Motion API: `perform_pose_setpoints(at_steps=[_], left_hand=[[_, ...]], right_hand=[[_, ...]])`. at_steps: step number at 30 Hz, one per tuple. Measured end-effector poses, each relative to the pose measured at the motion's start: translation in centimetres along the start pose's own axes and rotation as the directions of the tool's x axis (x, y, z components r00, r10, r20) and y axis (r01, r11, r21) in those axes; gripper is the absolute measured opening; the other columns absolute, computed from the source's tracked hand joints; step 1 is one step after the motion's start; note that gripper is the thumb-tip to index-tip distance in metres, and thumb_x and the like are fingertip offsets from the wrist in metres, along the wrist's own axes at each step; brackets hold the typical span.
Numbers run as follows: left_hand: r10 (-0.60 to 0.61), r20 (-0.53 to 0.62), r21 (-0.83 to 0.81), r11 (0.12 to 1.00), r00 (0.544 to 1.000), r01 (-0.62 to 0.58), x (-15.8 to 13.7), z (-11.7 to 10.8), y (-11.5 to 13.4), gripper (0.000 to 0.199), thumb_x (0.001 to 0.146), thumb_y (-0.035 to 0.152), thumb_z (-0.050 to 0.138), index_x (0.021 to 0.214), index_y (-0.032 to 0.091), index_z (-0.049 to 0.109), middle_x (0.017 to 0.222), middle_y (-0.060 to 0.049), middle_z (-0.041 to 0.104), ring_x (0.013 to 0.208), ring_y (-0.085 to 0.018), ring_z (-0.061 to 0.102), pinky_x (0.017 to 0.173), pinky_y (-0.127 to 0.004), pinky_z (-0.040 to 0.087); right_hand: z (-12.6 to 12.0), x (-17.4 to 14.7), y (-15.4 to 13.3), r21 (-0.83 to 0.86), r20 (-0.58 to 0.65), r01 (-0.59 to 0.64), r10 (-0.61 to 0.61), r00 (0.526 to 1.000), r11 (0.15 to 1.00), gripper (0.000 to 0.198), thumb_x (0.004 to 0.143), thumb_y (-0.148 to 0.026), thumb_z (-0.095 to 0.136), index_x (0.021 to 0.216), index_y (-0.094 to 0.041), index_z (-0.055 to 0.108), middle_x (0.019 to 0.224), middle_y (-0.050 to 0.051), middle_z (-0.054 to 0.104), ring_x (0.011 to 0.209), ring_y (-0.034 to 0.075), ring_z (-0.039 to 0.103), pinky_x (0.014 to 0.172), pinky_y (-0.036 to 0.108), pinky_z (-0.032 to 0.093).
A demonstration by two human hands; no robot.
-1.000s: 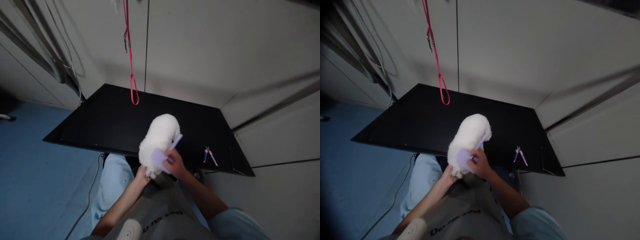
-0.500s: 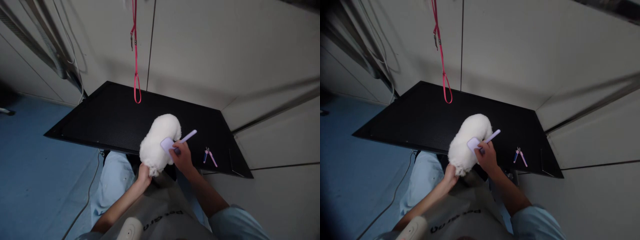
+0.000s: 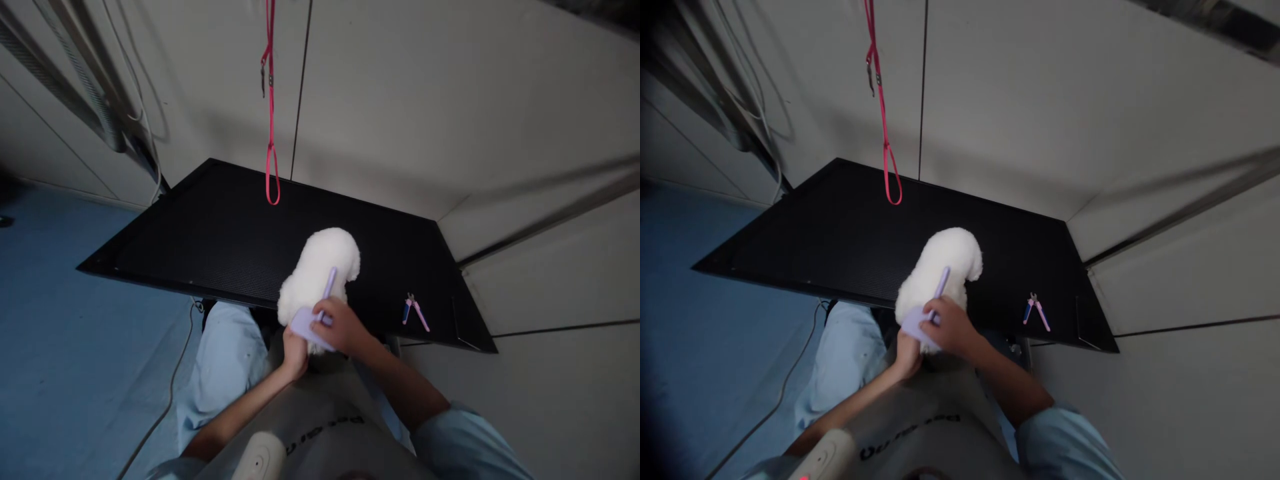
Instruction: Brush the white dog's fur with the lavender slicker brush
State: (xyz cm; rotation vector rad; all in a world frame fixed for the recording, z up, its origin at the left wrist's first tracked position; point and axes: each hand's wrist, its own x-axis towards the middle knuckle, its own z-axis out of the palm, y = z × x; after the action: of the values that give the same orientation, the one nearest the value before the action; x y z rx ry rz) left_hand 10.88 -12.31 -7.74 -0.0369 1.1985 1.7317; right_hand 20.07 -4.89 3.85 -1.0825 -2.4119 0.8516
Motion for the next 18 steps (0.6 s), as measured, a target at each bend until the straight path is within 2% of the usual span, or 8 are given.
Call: perform_pose_setpoints(at_steps=[3,5,7,9,11,14,15,18], left_hand=[[-0.036,0.005,-0.009,0.999,0.999,0.036,0.0,0.1,-0.1,0.044,0.074,0.047,0.067,0.097,0.01,0.07,0.083,-0.008,0.072,0.069,-0.017,0.065,0.064,-0.027,0.049],[-0.056,-0.001,-0.002,0.998,0.998,0.056,0.0,0.2,-0.2,0.046,0.074,0.049,0.068,0.099,0.01,0.07,0.084,-0.009,0.072,0.068,-0.017,0.065,0.064,-0.027,0.049],[-0.025,0.018,0.017,1.0,1.0,0.025,0.1,0.1,-0.4,0.042,0.069,0.044,0.073,0.095,0.011,0.07,0.082,-0.007,0.072,0.068,-0.016,0.064,0.064,-0.026,0.049],[0.013,0.046,0.024,1.0,0.999,-0.014,0.2,0.0,-0.6,0.035,0.068,0.04,0.075,0.088,0.012,0.071,0.078,-0.004,0.071,0.067,-0.015,0.063,0.065,-0.025,0.049],[0.011,0.061,0.022,1.0,0.998,-0.012,0.2,0.0,-0.8,0.034,0.071,0.042,0.072,0.088,0.013,0.071,0.081,-0.005,0.072,0.07,-0.016,0.064,0.068,-0.026,0.05],[-0.063,0.032,0.014,0.998,0.997,0.063,0.3,0.0,-0.9,0.043,0.076,0.049,0.068,0.098,0.011,0.07,0.092,-0.011,0.073,0.077,-0.019,0.067,0.071,-0.029,0.051],[-0.082,0.022,0.007,0.997,0.996,0.082,0.3,0.0,-0.9,0.045,0.076,0.049,0.069,0.099,0.011,0.07,0.093,-0.011,0.073,0.077,-0.019,0.068,0.07,-0.029,0.051],[-0.145,0.029,-0.032,0.989,0.989,0.146,0.7,0.0,-0.8,0.039,0.075,0.044,0.072,0.096,0.012,0.069,0.085,-0.009,0.073,0.07,-0.018,0.066,0.065,-0.027,0.049]], right_hand=[[-0.9,0.3,0.1,-0.113,-0.231,-0.178,0.149,0.961,0.977,0.015,0.076,-0.022,0.064,0.091,-0.02,0.065,0.091,0.004,0.058,0.075,0.017,0.057,0.073,0.031,0.047],[-1.3,0.2,0.1,-0.143,-0.302,-0.2,0.15,0.941,0.969,0.015,0.078,-0.023,0.063,0.093,-0.021,0.065,0.096,0.005,0.057,0.076,0.017,0.057,0.074,0.031,0.047],[-1.3,-0.2,0.0,-0.118,-0.138,-0.108,0.092,0.986,0.987,0.015,0.076,-0.023,0.065,0.091,-0.022,0.066,0.092,0.004,0.058,0.075,0.016,0.057,0.072,0.029,0.047],[-1.2,-0.4,0.1,-0.093,0.045,-0.058,0.063,0.997,0.994,0.014,0.074,-0.021,0.067,0.088,-0.022,0.066,0.086,0.002,0.058,0.073,0.016,0.057,0.07,0.028,0.047],[-1.5,-0.2,0.4,-0.15,0.008,-0.123,0.125,0.992,0.981,0.013,0.075,-0.021,0.066,0.088,-0.021,0.065,0.086,0.002,0.058,0.075,0.017,0.058,0.072,0.029,0.047],[-2.1,0.2,0.9,-0.235,-0.274,-0.245,0.178,0.945,0.941,0.015,0.08,-0.023,0.061,0.093,-0.02,0.065,0.096,0.006,0.057,0.081,0.019,0.058,0.077,0.033,0.047],[-2.2,0.2,1.1,-0.227,-0.284,-0.22,0.152,0.947,0.949,0.015,0.08,-0.023,0.061,0.094,-0.02,0.065,0.097,0.006,0.057,0.081,0.019,0.058,0.077,0.033,0.048],[-1.9,-0.2,1.4,-0.106,-0.029,-0.034,0.031,0.999,0.994,0.015,0.075,-0.021,0.066,0.09,-0.022,0.066,0.09,0.002,0.058,0.075,0.015,0.058,0.072,0.028,0.048]])
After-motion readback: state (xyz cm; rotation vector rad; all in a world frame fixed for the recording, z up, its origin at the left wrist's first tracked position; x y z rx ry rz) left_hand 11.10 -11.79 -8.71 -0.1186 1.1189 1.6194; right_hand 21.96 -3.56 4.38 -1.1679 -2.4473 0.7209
